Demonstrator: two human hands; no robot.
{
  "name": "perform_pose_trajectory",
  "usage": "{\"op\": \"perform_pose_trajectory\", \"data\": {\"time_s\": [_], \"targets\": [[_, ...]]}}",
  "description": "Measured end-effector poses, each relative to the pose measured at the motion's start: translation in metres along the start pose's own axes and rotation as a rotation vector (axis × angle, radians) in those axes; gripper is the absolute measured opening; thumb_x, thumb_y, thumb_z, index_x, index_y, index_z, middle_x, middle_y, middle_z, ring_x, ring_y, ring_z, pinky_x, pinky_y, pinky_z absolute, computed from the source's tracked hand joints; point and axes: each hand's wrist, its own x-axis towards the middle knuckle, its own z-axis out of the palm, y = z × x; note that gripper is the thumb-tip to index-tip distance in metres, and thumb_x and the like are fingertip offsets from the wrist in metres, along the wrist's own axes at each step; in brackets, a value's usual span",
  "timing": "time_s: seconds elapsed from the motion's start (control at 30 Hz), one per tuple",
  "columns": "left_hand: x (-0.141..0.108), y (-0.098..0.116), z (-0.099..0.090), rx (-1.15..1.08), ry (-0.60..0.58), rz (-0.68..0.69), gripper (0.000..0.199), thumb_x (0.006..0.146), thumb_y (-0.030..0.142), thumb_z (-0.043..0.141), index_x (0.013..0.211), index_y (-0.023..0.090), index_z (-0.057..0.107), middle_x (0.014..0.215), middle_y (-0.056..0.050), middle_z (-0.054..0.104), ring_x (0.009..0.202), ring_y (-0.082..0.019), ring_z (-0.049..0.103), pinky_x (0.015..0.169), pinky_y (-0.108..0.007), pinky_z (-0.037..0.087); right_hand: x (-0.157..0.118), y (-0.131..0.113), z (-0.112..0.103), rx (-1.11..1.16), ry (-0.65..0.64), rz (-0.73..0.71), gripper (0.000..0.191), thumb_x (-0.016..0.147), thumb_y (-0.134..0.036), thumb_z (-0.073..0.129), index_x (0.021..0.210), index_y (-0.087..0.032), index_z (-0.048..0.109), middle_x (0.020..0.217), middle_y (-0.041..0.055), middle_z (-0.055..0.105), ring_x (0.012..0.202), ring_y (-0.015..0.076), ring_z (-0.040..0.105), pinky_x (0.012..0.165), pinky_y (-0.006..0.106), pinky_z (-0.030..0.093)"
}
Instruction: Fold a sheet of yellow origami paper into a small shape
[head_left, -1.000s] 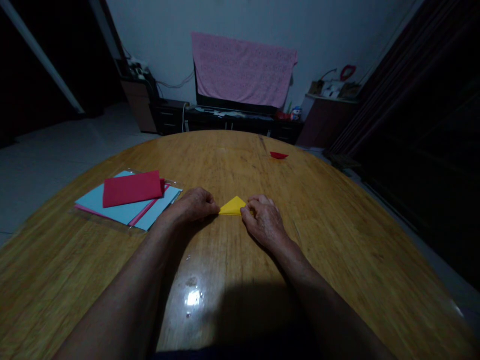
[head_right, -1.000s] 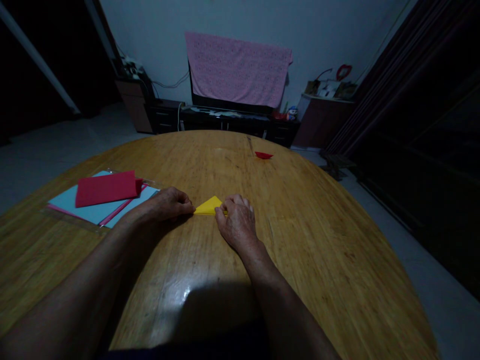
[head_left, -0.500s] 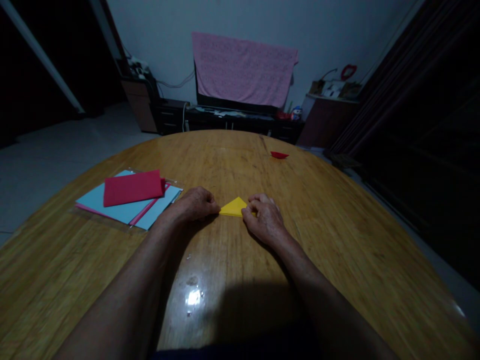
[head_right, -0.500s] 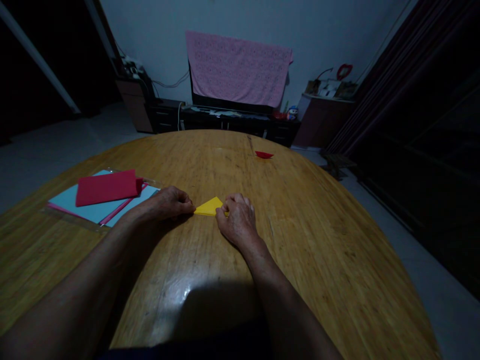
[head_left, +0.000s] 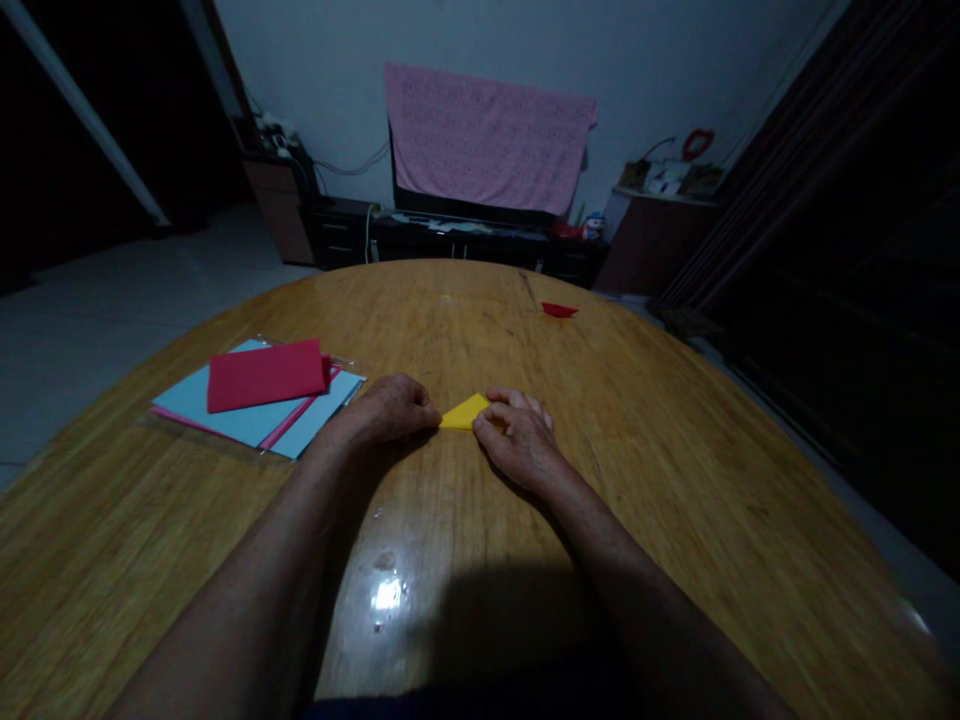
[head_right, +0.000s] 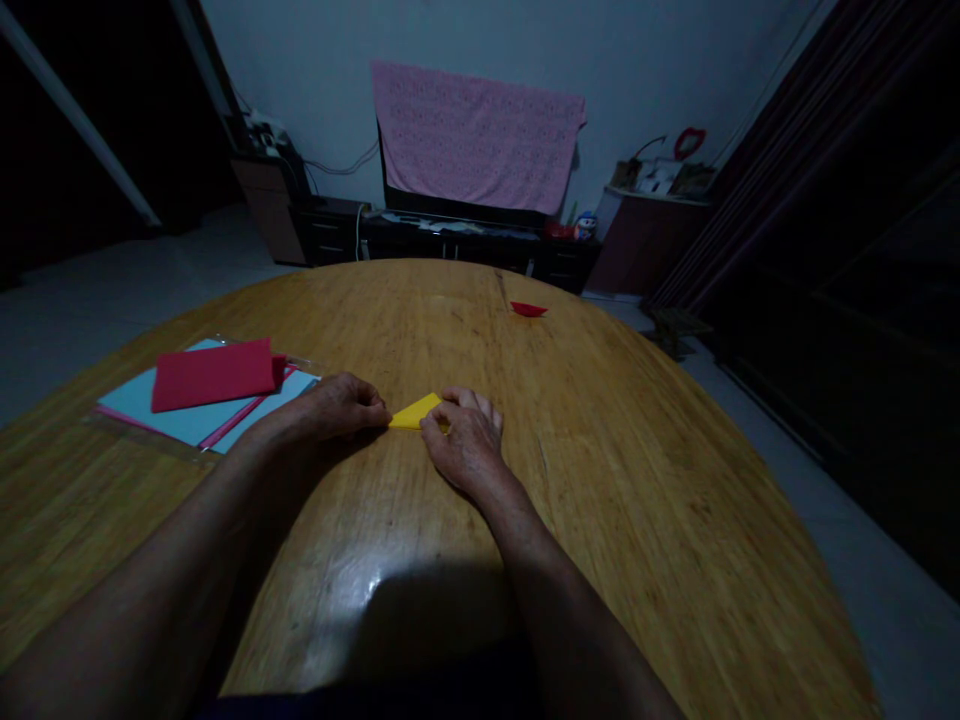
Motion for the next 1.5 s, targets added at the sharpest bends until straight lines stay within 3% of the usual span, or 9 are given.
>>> {"op": "perform_pose_trajectory", "data": {"time_s": [0.7,1.5], "targets": [[0.003,-0.004,0.001,-0.012,-0.007,0.002,0.024,0.070,0.039,0.058,0.074,0.017,0.067,0.056,-0.001,0.060,0.049,-0.012,0.053,0.047,-0.024,0.037,0.003,0.004,-0.005,0.040,0.007,-0.007,0.022,0.077,-0.021,0.056,0.056,-0.018,0.059,0.115,0.0071,0.062,0.105,0.0233,0.053,0.090,0.042,0.039],[0.005,-0.007,0.002,0.013,0.011,0.015,0.025,0.072,0.040,0.057,0.074,0.017,0.067,0.057,-0.002,0.060,0.050,-0.013,0.054,0.047,-0.025,0.036,0.004,0.011,-0.002,0.045,0.068,-0.065,0.018,0.074,-0.022,0.060,0.057,-0.019,0.055,0.109,0.0093,0.064,0.099,0.0225,0.058,0.088,0.038,0.043]]}}
